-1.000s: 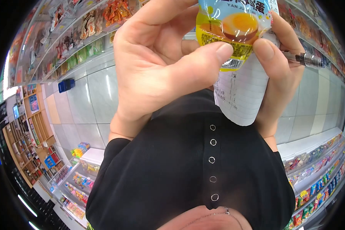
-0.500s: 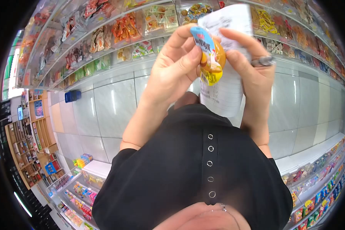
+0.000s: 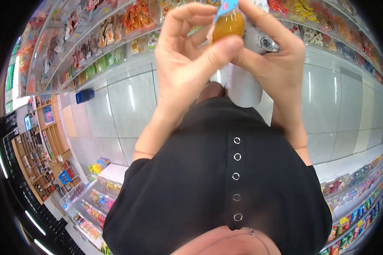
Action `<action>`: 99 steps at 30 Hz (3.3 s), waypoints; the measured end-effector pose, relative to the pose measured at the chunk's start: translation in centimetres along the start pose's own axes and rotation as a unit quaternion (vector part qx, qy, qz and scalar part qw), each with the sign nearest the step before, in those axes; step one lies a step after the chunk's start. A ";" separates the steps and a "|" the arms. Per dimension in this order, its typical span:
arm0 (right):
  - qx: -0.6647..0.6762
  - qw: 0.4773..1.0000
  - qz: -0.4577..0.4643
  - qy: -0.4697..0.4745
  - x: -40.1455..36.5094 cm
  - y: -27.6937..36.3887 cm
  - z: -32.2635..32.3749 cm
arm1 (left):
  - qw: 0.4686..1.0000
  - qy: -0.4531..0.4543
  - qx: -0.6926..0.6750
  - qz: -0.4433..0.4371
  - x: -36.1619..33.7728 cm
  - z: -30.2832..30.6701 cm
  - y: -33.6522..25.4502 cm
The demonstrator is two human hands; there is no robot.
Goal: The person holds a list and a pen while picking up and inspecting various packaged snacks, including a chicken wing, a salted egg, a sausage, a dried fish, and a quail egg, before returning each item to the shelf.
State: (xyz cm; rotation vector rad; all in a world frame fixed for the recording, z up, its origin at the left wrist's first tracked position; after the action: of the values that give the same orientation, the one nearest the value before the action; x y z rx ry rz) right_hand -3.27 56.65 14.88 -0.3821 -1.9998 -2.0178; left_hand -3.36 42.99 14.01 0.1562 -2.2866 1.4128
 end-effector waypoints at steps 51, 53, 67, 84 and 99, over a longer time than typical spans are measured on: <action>0.149 0.971 -0.185 0.007 -0.9 1.7 0.3 | 0.987 -0.081 -0.118 0.070 1.8 -1.2 -3.2; 0.190 0.960 -0.203 0.013 -1.2 1.9 0.1 | 0.994 -0.052 -0.083 0.046 1.6 -1.0 -3.2; 0.257 0.959 -0.119 0.026 -1.2 1.8 0.7 | 0.993 0.013 -0.114 -0.015 1.7 -1.4 -2.7; 0.254 0.963 -0.085 0.040 -1.3 2.0 1.2 | 0.997 0.044 -0.009 -0.066 1.3 -2.4 -4.0; 0.237 0.967 -0.085 0.039 -1.5 1.8 1.1 | 0.998 0.029 0.002 -0.062 1.6 -2.5 -4.5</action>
State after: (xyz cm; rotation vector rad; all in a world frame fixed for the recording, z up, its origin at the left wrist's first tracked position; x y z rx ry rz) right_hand -1.18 57.73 16.01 -0.0266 -2.4378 -1.5307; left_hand -2.54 43.26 19.29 0.2499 -2.1878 1.3423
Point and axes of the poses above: each hand's wrist, its own x-axis towards the middle knuckle, its own z-axis out of the back of the hand, y = z × x, the point moved 4 cm from there along x, towards the middle knuckle, and after that the axes turned 6 degrees about -z, right-handed, at the moved point
